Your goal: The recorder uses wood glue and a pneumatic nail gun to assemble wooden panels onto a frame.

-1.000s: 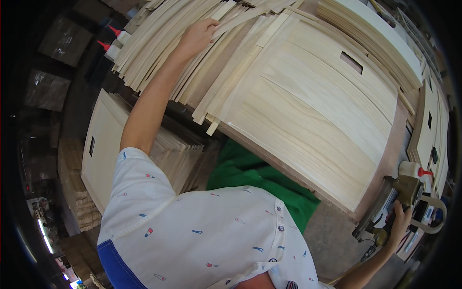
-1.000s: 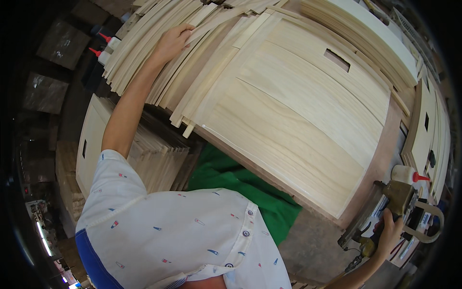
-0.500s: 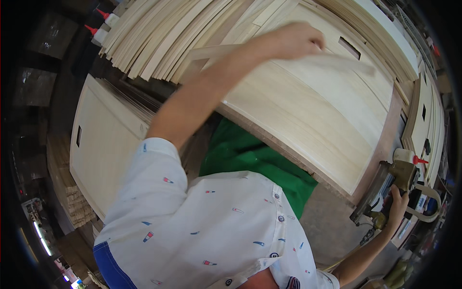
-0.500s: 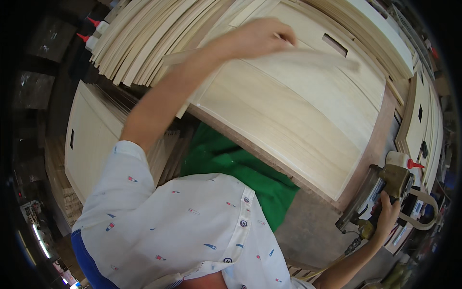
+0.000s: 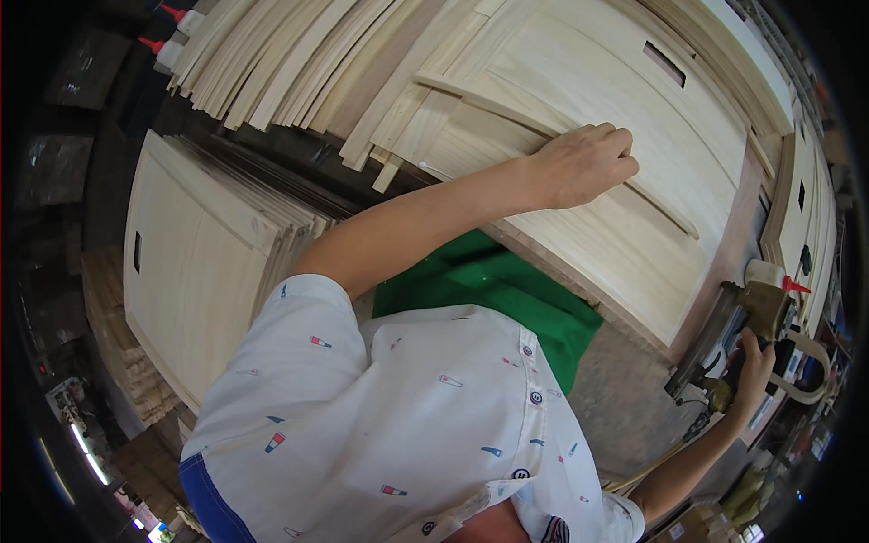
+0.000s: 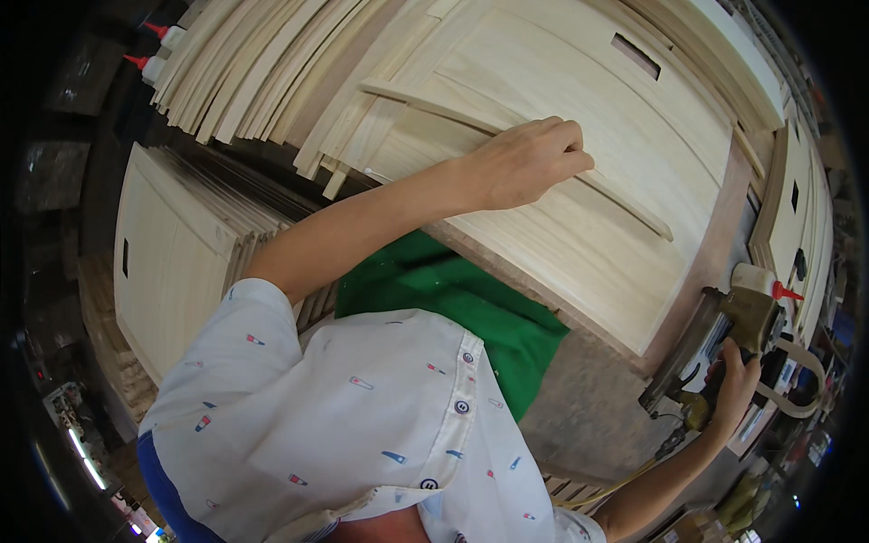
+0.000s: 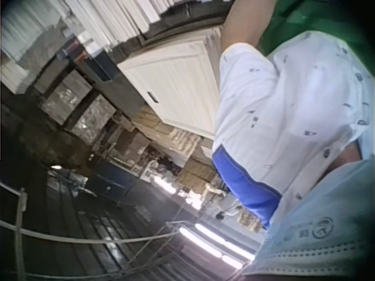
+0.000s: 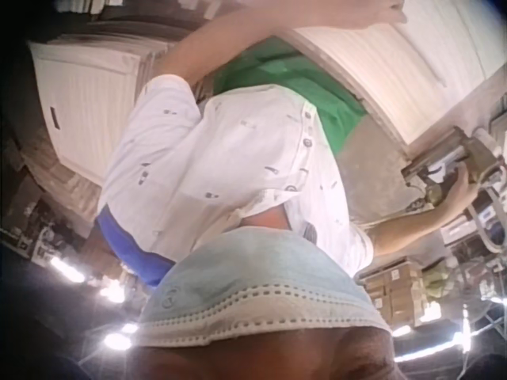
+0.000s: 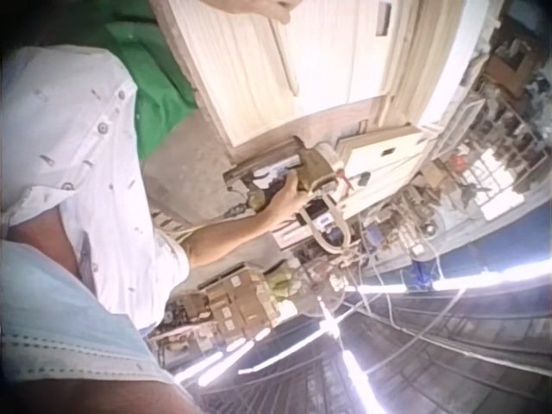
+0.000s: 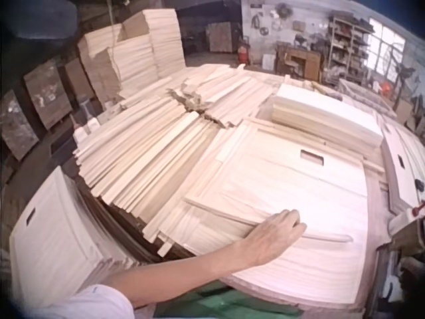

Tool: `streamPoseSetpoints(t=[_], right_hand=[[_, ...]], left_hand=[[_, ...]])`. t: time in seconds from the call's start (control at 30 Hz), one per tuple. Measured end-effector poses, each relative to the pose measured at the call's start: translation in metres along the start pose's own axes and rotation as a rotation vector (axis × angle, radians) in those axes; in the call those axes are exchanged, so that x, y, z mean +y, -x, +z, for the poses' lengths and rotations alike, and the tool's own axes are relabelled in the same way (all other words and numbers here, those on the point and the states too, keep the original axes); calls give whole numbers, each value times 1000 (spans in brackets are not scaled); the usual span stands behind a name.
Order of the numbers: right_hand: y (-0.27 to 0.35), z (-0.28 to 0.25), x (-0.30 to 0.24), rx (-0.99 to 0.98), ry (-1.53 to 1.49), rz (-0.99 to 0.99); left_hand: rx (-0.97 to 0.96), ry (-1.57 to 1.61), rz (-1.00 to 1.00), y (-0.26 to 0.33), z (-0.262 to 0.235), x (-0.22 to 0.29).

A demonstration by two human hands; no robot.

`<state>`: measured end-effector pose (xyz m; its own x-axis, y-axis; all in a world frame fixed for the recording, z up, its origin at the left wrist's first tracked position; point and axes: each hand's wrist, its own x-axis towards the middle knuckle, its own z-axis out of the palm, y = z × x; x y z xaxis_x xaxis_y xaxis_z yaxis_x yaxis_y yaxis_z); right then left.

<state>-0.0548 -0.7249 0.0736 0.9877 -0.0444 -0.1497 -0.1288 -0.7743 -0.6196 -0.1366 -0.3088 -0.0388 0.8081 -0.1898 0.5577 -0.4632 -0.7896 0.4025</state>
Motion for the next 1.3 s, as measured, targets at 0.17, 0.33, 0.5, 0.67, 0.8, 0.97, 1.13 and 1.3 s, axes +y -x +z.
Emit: streamPoseSetpoints(t=[0.17,0.33,0.5,0.67,0.8,0.97,1.13,1.3], right_hand=[[7,3,-9,11,16,8],[5,3,-7,27,46,5],[5,4,-10,21,42,32],[1,4,-4,22,46,42],[-6,-3,7,13,29,10],[-4,-3,5,25,32,24],[1,0,-3,13,31,18],[1,2,-2,4,23,41]], left_hand=[[-101,-110,-63,14,-12,-1],[-76,-104,-79,25,-18,-9],[9,83,158,24,-23,35],[-34,118,148,45,-18,83],[-10,139,118,55,-12,84],[-16,122,99,64,-12,77],[-18,131,72,70,-13,74],[-29,140,52,71,-14,73]])
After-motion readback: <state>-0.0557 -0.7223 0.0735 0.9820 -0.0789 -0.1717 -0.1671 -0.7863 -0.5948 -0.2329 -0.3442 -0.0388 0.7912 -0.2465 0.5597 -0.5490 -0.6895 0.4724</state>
